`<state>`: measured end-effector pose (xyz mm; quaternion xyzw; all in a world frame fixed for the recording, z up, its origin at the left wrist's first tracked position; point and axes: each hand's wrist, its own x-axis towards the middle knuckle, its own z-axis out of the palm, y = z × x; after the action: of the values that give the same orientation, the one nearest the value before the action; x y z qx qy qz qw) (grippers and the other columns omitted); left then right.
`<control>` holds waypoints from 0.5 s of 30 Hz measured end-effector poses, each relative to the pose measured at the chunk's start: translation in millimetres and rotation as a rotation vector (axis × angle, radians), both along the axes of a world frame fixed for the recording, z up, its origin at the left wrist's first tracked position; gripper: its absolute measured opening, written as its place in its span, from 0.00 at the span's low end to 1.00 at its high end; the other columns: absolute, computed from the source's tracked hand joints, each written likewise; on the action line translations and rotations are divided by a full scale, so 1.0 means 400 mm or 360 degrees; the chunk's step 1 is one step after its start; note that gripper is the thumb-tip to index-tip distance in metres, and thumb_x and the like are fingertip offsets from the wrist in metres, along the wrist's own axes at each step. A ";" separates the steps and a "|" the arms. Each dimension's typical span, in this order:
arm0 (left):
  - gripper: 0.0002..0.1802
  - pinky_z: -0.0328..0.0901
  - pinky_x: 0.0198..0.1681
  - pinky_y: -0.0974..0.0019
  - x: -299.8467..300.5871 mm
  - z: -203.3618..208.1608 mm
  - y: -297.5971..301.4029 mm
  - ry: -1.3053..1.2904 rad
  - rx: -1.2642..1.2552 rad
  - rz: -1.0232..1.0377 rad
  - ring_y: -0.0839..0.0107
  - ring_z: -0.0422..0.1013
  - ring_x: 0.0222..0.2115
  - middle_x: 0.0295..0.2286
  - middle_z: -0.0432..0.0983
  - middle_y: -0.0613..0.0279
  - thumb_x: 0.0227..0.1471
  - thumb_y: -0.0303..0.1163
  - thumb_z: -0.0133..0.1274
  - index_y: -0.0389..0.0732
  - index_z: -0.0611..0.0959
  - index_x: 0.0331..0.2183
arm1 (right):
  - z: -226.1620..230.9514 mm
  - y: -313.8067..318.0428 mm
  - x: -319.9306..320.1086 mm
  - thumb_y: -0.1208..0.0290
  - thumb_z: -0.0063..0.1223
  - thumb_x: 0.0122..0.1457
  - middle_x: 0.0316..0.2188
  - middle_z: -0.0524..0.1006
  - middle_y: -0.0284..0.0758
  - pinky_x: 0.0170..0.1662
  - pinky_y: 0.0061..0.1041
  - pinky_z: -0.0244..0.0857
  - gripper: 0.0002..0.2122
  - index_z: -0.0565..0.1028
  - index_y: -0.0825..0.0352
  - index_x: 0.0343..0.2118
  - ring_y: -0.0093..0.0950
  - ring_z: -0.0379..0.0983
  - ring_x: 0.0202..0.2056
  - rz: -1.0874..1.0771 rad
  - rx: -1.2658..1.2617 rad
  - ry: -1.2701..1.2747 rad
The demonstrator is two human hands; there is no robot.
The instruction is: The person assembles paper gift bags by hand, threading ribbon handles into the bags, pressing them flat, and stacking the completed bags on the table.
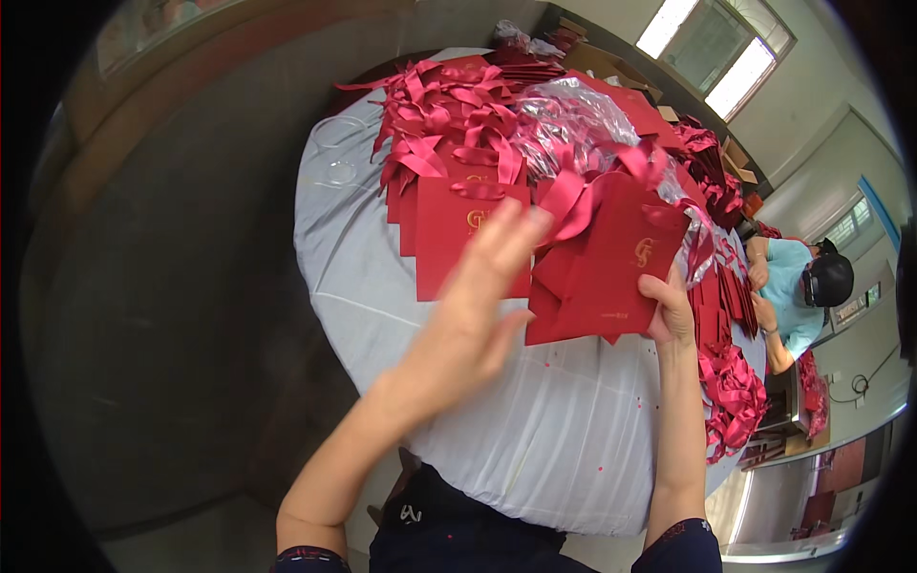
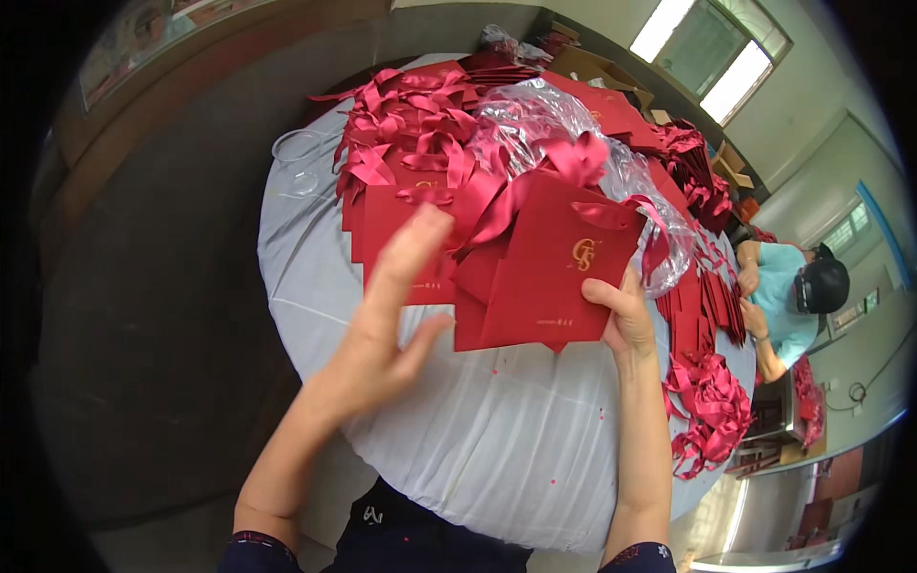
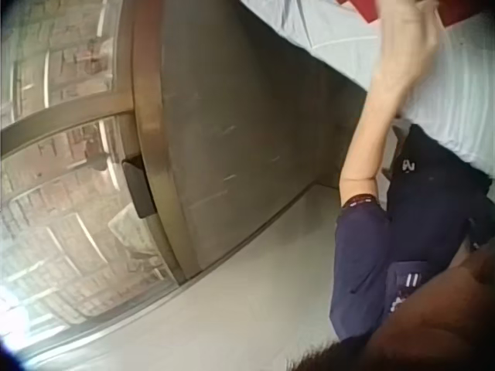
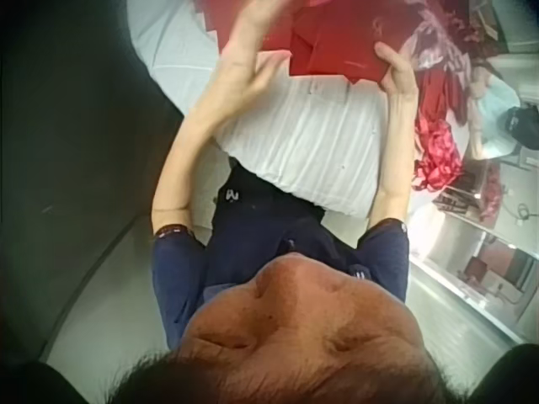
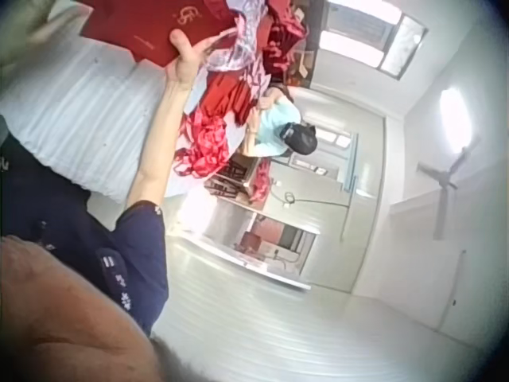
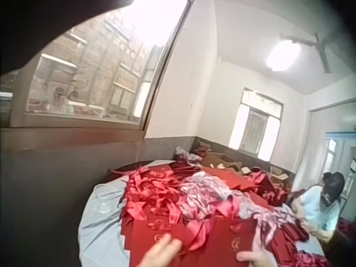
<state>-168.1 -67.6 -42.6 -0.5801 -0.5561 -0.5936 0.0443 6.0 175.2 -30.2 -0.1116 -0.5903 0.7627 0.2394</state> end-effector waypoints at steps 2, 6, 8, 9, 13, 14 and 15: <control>0.37 0.55 0.55 0.57 -0.053 -0.038 0.003 -0.0152 -0.0084 0.0432 0.50 0.57 0.54 0.52 0.59 0.42 0.46 0.24 0.55 0.32 0.59 0.56 | 0.001 -0.001 -0.019 0.82 0.58 0.44 0.46 0.72 0.37 0.51 0.33 0.67 0.29 0.63 0.67 0.53 0.33 0.71 0.46 -0.0263 0.0118 -0.0049; 0.34 0.60 0.49 0.55 -0.127 -0.118 -0.006 -0.0315 -0.0719 0.0846 0.49 0.64 0.47 0.44 0.66 0.41 0.44 0.31 0.58 0.27 0.64 0.51 | -0.041 0.040 -0.010 0.82 0.59 0.44 0.46 0.73 0.36 0.51 0.33 0.67 0.28 0.66 0.68 0.51 0.31 0.71 0.46 -0.0293 0.0088 0.0039; 0.33 0.61 0.48 0.55 -0.129 -0.149 0.001 -0.0326 -0.0719 0.0813 0.48 0.65 0.44 0.42 0.68 0.42 0.43 0.31 0.59 0.27 0.66 0.49 | -0.062 0.052 0.003 0.82 0.60 0.44 0.45 0.73 0.35 0.50 0.31 0.66 0.27 0.67 0.68 0.51 0.30 0.71 0.45 -0.0255 0.0173 -0.0036; 0.33 0.62 0.46 0.56 -0.126 -0.158 0.012 -0.0344 -0.0719 0.0737 0.48 0.67 0.42 0.39 0.69 0.42 0.42 0.32 0.60 0.27 0.68 0.48 | -0.068 0.051 0.004 0.82 0.60 0.43 0.44 0.73 0.34 0.50 0.29 0.66 0.27 0.67 0.68 0.50 0.28 0.71 0.45 -0.0256 0.0269 -0.0125; 0.29 0.64 0.43 0.57 -0.095 -0.152 0.052 -0.0695 -0.0711 0.0559 0.51 0.68 0.40 0.37 0.69 0.45 0.39 0.31 0.61 0.30 0.70 0.44 | -0.075 0.064 0.024 0.83 0.61 0.43 0.44 0.74 0.33 0.49 0.28 0.66 0.27 0.68 0.67 0.49 0.27 0.71 0.45 -0.0196 0.0320 -0.0209; 0.27 0.66 0.41 0.61 -0.083 -0.148 0.062 -0.0722 -0.0675 0.0527 0.57 0.69 0.38 0.36 0.67 0.49 0.39 0.29 0.61 0.31 0.70 0.42 | -0.080 0.069 0.033 0.85 0.60 0.42 0.44 0.74 0.33 0.49 0.28 0.66 0.26 0.68 0.67 0.49 0.27 0.71 0.45 -0.0193 0.0324 -0.0207; 0.26 0.67 0.38 0.65 -0.069 -0.146 0.074 -0.0747 -0.0639 0.0497 0.64 0.69 0.36 0.36 0.66 0.53 0.39 0.27 0.62 0.32 0.71 0.41 | -0.090 0.079 0.044 0.85 0.60 0.42 0.44 0.74 0.33 0.49 0.28 0.66 0.26 0.68 0.67 0.49 0.27 0.71 0.45 -0.0172 0.0323 -0.0206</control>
<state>-195.7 -37.8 -101.1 -0.3328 -0.7388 -0.5757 -0.1096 23.7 206.9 -66.2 -0.1674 -0.6717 0.6764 0.2516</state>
